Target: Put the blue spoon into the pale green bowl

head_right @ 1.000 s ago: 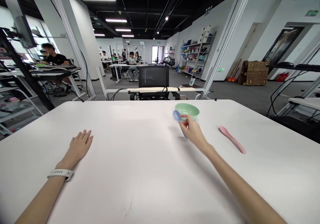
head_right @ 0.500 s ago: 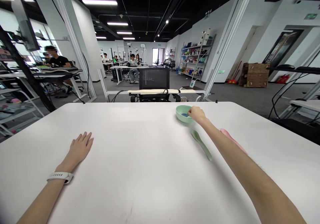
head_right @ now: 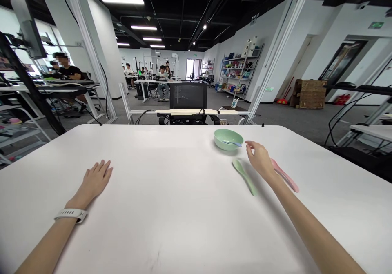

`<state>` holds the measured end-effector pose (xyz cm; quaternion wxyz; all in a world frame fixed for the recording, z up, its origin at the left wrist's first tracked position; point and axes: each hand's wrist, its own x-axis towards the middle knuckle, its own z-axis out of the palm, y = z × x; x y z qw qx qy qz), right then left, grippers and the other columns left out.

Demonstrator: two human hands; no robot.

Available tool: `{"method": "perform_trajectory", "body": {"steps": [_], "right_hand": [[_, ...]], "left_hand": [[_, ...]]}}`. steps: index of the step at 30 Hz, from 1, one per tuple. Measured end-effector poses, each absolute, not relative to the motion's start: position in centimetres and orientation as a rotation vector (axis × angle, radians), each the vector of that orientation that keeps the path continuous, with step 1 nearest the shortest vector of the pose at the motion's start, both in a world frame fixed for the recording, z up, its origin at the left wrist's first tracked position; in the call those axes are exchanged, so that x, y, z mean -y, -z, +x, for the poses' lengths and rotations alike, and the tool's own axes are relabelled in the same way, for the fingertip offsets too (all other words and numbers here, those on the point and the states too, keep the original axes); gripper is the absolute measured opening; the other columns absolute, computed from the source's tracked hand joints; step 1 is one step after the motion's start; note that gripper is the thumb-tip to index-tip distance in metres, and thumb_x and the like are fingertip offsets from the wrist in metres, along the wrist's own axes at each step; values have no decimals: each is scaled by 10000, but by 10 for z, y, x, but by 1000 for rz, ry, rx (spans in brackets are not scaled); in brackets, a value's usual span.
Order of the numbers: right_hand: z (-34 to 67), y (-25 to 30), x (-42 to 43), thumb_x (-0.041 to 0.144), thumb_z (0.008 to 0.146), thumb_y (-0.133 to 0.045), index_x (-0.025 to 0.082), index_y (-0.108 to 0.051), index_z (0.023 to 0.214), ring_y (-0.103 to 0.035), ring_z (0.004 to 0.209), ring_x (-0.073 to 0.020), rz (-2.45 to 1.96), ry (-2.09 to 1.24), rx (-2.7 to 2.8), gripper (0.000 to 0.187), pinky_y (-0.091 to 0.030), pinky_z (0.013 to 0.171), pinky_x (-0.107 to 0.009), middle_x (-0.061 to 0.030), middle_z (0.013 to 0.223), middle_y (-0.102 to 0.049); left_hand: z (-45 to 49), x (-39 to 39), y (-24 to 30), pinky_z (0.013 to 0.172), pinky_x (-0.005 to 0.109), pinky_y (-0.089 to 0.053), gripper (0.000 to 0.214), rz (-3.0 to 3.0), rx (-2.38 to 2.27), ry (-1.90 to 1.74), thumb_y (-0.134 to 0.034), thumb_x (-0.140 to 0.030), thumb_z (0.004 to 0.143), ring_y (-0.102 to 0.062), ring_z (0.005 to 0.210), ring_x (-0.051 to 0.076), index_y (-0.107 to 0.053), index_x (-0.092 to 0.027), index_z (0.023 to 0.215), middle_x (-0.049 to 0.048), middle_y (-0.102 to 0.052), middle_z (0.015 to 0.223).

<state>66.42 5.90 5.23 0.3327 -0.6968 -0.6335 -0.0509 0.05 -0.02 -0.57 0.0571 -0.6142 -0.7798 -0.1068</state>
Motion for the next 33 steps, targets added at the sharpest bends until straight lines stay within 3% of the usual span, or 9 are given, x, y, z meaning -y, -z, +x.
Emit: {"method": "perform_trajectory", "body": {"steps": [7, 14, 21, 25, 29, 33], "right_hand": [[675, 2, -25, 436, 1026, -442, 168, -776, 1347, -593, 1540, -378, -1819, -158, 1906, 535, -452, 1304, -548, -209, 1577, -688], [679, 13, -24, 501, 1053, -409, 175, -774, 1375, -532, 1594, -360, -1816, -184, 1890, 586, -411, 1343, -534, -197, 1624, -652], [676, 6, -22, 477, 1013, -450, 189, -763, 1357, -628, 1504, -362, -1842, -225, 1861, 547, -458, 1303, -519, -185, 1594, -682], [670, -12, -25, 396, 1013, -425, 177, -736, 1387, -641, 1470, -372, -1841, -56, 1744, 534, -469, 1270, -536, -207, 1522, -722], [663, -45, -47, 338, 1006, -440, 163, -753, 1323, -716, 1276, -374, -1776, 141, 1658, 479, -532, 1152, -544, -234, 1328, -781], [653, -88, -86, 303, 1001, -518, 151, -787, 1234, -753, 1103, -337, -1812, 158, 1813, 387, -569, 1031, -465, -211, 1189, -818]], "left_hand": [[-1, -1, 8, 1341, 627, -337, 725, -1854, 2365, 360, -220, -403, 1083, -437, 1649, 389, -563, -90, 1641, 234, -498, 1755], [-6, -2, 12, 1346, 609, -336, 746, -1856, 2356, 335, -187, -427, 1092, -419, 1661, 389, -530, -98, 1667, 207, -485, 1772], [-9, -4, 15, 1341, 625, -340, 756, -1868, 2338, 344, -170, -428, 1095, -419, 1659, 401, -528, -82, 1664, 226, -478, 1772], [-8, -4, 15, 1343, 614, -340, 749, -1862, 2343, 347, -174, -433, 1097, -422, 1658, 391, -538, -104, 1662, 206, -488, 1771], [-7, -3, 14, 1337, 620, -348, 729, -1860, 2337, 363, -205, -419, 1095, -435, 1649, 392, -554, -97, 1649, 225, -495, 1760], [-7, -3, 13, 1336, 608, -352, 708, -1846, 2341, 377, -240, -414, 1090, -443, 1645, 378, -566, -117, 1643, 215, -508, 1755]]}}
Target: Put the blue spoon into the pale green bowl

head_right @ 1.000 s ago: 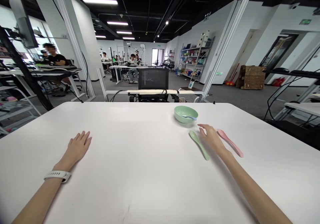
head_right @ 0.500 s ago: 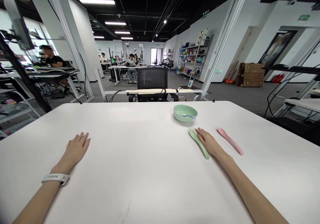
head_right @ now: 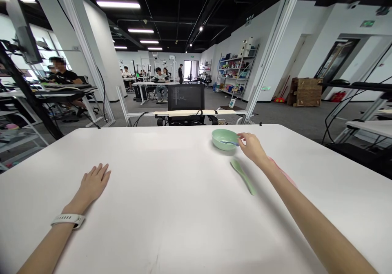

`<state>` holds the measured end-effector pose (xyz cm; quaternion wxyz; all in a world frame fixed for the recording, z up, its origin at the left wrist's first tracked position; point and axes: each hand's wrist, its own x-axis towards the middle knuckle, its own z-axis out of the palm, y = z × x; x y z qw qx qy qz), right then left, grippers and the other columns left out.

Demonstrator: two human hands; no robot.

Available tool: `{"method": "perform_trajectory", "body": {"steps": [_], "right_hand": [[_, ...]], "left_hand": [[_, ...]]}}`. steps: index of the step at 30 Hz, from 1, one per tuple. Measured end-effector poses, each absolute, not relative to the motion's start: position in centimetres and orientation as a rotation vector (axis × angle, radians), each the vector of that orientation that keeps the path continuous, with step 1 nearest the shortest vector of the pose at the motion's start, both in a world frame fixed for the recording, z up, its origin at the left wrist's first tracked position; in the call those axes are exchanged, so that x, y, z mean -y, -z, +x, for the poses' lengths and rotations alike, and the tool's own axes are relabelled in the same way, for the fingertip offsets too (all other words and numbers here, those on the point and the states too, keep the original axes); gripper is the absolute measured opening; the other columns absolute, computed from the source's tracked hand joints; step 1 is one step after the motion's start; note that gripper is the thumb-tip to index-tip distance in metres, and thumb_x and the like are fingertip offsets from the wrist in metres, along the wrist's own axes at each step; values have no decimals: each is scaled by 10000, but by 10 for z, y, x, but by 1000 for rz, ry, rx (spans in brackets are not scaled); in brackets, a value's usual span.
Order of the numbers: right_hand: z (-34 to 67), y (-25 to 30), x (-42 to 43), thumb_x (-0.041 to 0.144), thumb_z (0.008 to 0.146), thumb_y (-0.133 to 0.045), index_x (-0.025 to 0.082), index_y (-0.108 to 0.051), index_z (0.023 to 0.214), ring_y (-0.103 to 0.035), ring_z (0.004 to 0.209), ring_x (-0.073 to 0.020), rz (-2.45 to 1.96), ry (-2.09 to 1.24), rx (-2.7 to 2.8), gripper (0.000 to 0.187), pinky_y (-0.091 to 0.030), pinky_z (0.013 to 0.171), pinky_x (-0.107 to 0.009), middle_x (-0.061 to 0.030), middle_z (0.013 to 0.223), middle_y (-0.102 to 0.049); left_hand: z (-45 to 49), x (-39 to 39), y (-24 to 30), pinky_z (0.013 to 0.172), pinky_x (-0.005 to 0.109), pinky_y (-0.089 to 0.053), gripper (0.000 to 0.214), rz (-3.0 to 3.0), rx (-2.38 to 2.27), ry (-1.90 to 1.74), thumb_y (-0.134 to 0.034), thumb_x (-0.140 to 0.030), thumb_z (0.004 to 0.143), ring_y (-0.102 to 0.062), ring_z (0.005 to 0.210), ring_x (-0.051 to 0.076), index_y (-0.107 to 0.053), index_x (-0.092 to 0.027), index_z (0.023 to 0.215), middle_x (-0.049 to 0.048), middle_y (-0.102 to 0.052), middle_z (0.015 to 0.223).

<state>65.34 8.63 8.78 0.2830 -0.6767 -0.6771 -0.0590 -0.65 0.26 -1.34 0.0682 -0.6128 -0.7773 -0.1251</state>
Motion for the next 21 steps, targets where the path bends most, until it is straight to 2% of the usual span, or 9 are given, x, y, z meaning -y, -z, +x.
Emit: {"method": "perform_trajectory", "body": {"steps": [5, 8, 11, 14, 16, 21], "right_hand": [[632, -122, -135, 341, 964, -674, 180, -853, 1028, -781, 882, -278, -2177, 15, 1999, 249, -580, 873, -362, -129, 950, -854], [622, -124, -153, 386, 879, -800, 205, -848, 820, -773, 805, -278, -2288, -29, 2011, 196, -584, 806, -357, -107, 759, -804], [615, -120, -160, 315, 797, -862, 210, -826, 711, -777, 791, -283, -2310, -42, 2013, 141, -586, 785, -368, -112, 740, -793], [611, -118, -160, 284, 768, -870, 207, -862, 786, -795, 846, -295, -2303, -10, 1994, 80, -591, 782, -366, -120, 810, -816], [610, -120, -157, 299, 799, -847, 201, -886, 896, -803, 903, -309, -2285, 33, 1965, 143, -594, 788, -362, -131, 869, -831], [614, -128, -130, 196, 975, -591, 117, -837, 1218, -786, 1087, -328, -2176, 174, 1901, 354, -579, 923, -365, -216, 1108, -837]], "left_hand": [[-5, -2, 10, 1342, 628, -333, 746, -1865, 2357, 355, -186, -418, 1092, -418, 1658, 401, -537, -80, 1657, 230, -480, 1768], [-3, -2, 9, 1341, 635, -335, 746, -1866, 2362, 355, -184, -409, 1091, -417, 1659, 403, -538, -70, 1653, 239, -482, 1764], [-2, -2, 9, 1330, 639, -356, 714, -1858, 2341, 378, -225, -395, 1086, -449, 1641, 390, -570, -94, 1633, 233, -515, 1742], [-2, -2, 10, 1327, 632, -363, 692, -1845, 2334, 395, -254, -390, 1082, -461, 1634, 378, -581, -120, 1628, 217, -538, 1732], [-2, -1, 10, 1331, 622, -357, 691, -1843, 2344, 387, -254, -391, 1083, -451, 1641, 375, -577, -123, 1633, 211, -532, 1738], [-1, -1, 8, 1342, 610, -344, 695, -1855, 2362, 360, -246, -391, 1091, -427, 1656, 375, -558, -112, 1646, 220, -502, 1757]]}}
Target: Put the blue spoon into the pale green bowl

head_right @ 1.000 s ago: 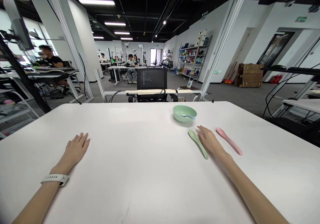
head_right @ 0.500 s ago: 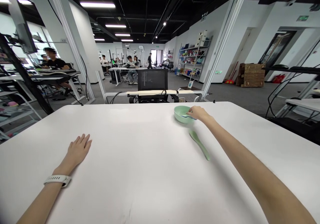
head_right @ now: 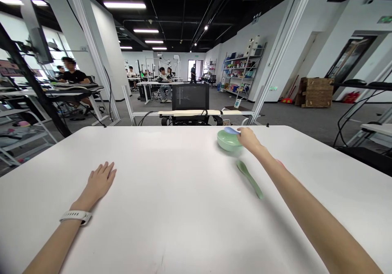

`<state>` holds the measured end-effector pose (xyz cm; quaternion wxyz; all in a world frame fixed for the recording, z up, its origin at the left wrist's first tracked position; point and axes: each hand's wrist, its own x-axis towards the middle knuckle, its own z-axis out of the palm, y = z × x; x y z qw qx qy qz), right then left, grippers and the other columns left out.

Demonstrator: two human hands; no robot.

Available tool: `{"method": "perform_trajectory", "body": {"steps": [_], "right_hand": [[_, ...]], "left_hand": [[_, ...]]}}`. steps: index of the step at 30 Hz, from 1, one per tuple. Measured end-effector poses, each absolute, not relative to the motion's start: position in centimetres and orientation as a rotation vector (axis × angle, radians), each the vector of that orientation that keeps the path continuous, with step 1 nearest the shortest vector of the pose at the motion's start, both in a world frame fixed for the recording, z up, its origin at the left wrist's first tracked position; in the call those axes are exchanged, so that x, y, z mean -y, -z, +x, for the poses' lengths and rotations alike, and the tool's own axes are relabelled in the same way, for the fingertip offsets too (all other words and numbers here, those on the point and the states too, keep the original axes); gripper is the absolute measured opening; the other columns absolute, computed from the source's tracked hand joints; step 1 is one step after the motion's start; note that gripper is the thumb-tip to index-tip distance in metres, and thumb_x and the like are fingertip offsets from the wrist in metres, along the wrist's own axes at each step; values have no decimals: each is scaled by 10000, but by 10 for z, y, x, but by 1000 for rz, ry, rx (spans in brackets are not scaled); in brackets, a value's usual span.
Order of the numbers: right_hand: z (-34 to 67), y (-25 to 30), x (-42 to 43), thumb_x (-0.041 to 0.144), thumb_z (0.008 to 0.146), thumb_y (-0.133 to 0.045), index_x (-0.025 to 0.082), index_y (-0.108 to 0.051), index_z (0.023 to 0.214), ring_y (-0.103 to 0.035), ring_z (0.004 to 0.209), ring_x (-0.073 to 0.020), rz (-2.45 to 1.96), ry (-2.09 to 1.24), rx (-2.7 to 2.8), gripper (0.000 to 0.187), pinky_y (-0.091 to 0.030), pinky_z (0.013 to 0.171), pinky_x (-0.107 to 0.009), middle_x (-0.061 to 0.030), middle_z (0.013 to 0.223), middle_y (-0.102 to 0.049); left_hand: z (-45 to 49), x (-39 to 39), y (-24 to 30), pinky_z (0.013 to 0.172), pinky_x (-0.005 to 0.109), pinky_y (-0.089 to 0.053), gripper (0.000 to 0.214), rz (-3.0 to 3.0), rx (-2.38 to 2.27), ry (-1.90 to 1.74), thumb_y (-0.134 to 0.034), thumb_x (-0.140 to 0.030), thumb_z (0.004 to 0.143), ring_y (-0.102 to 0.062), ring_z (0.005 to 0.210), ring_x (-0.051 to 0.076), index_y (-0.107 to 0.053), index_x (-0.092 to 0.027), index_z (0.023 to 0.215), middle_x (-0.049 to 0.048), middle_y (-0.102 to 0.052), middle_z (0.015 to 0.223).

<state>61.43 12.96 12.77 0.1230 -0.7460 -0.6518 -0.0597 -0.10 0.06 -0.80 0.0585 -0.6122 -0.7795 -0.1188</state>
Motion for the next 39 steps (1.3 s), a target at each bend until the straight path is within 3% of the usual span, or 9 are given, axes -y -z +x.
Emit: {"method": "perform_trajectory", "body": {"steps": [2, 4, 7, 10, 15, 28, 35, 39], "right_hand": [[619, -124, -109, 166, 1010, -478, 86, -795, 1260, -772, 1108, -337, -2143, 214, 1889, 411, -572, 931, -377, -247, 1117, -818], [625, -113, -84, 214, 1025, -454, 95, -781, 1179, -768, 1060, -354, -2132, 221, 1874, 380, -578, 886, -398, -249, 1037, -800], [634, -86, -47, 428, 1000, -561, 189, -726, 960, -760, 876, -365, -2183, 103, 1819, 293, -587, 765, -436, -204, 887, -764], [639, -59, -17, 558, 921, -666, 271, -606, 786, -732, 714, -338, -2308, -149, 1727, 323, -567, 658, -440, -162, 799, -745], [629, -42, 7, 424, 904, -700, 294, -505, 659, -740, 730, -309, -2373, -356, 1630, 339, -520, 634, -387, -141, 805, -764], [508, -62, 25, 322, 964, -698, 250, -561, 747, -638, 724, -201, -2038, -554, 1727, 266, -398, 632, -301, -72, 835, -743], [494, -57, 25, 344, 1033, -637, 244, -558, 816, -667, 765, -198, -2097, -616, 1756, 253, -426, 650, -288, -101, 901, -761], [497, -54, 26, 458, 1034, -630, 232, -585, 927, -658, 725, -203, -2070, -652, 1722, 254, -408, 613, -299, -98, 900, -757]], "left_hand": [[0, 0, 7, 1344, 605, -344, 693, -1854, 2357, 361, -248, -388, 1093, -423, 1660, 372, -552, -110, 1651, 221, -499, 1759], [0, 0, 7, 1345, 604, -343, 697, -1857, 2357, 351, -240, -389, 1095, -417, 1664, 375, -546, -104, 1654, 220, -494, 1763], [0, 0, 7, 1343, 618, -342, 708, -1864, 2354, 341, -224, -391, 1097, -417, 1662, 387, -539, -96, 1658, 225, -490, 1764], [-2, 0, 9, 1342, 623, -342, 703, -1860, 2347, 362, -233, -396, 1096, -428, 1656, 384, -550, -101, 1651, 229, -498, 1757], [-4, -2, 12, 1344, 606, -340, 691, -1850, 2345, 384, -251, -404, 1095, -428, 1658, 368, -566, -125, 1644, 209, -505, 1758], [-6, -3, 13, 1332, 612, -361, 704, -1850, 2324, 332, -218, -392, 1103, -447, 1645, 384, -551, -106, 1653, 214, -509, 1752], [-4, -3, 13, 1335, 630, -352, 702, -1852, 2336, 355, -238, -388, 1090, -446, 1645, 387, -557, -100, 1646, 227, -508, 1749], [-4, -3, 13, 1331, 642, -354, 712, -1855, 2326, 365, -227, -386, 1086, -449, 1642, 394, -559, -92, 1643, 233, -511, 1744]]}}
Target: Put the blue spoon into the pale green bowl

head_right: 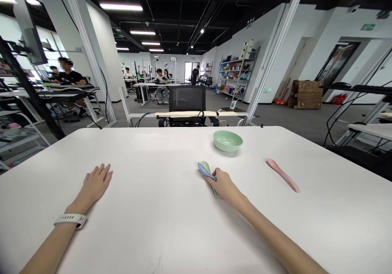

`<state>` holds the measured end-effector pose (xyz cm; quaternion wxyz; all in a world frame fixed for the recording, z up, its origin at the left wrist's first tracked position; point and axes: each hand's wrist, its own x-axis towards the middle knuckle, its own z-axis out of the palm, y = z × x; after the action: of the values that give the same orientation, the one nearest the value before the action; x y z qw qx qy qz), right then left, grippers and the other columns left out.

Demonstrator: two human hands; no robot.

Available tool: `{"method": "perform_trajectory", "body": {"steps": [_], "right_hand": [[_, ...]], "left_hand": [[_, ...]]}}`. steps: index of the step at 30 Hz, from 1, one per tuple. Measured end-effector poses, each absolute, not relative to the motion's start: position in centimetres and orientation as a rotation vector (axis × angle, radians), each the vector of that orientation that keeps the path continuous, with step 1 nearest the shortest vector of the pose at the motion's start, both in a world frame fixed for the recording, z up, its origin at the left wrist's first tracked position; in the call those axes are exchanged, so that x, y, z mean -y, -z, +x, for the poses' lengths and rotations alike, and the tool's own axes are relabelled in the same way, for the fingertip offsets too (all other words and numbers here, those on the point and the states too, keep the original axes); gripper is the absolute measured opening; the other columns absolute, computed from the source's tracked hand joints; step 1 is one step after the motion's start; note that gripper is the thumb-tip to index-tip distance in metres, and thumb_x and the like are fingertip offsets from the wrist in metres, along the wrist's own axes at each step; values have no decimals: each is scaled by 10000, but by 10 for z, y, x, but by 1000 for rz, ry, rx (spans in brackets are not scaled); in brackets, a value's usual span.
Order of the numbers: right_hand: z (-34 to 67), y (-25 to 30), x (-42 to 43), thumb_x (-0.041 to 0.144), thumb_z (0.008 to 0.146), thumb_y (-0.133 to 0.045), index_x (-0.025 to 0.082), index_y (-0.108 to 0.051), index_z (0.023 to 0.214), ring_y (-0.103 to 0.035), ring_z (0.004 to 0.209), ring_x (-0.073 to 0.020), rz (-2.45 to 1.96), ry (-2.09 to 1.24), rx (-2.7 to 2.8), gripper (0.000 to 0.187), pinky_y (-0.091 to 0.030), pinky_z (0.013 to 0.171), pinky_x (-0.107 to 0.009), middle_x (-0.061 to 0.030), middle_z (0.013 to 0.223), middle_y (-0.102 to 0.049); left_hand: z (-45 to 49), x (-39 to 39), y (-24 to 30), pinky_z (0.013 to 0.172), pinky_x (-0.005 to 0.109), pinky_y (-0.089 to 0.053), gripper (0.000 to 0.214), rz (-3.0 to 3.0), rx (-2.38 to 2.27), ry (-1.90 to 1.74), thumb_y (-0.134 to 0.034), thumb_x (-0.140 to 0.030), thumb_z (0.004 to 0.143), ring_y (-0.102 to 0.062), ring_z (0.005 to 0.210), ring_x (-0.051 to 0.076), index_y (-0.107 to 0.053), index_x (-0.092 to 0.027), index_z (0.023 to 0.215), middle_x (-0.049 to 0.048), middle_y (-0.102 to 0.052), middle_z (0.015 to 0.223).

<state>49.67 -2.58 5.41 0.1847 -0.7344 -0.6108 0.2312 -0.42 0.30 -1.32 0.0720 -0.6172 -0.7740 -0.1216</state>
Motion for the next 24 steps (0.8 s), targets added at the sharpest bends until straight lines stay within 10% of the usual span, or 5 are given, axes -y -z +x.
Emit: {"method": "perform_trajectory", "body": {"steps": [24], "right_hand": [[602, -39, 19, 443, 964, -613, 277, -507, 879, -726, 883, -299, -2346, -367, 1426, 214, -493, 704, -371, -145, 996, -783]], "left_hand": [[-4, -4, 10, 1329, 661, -349, 717, -1858, 2348, 371, -223, -393, 1088, -446, 1636, 411, -557, -89, 1644, 229, -498, 1754]]}}
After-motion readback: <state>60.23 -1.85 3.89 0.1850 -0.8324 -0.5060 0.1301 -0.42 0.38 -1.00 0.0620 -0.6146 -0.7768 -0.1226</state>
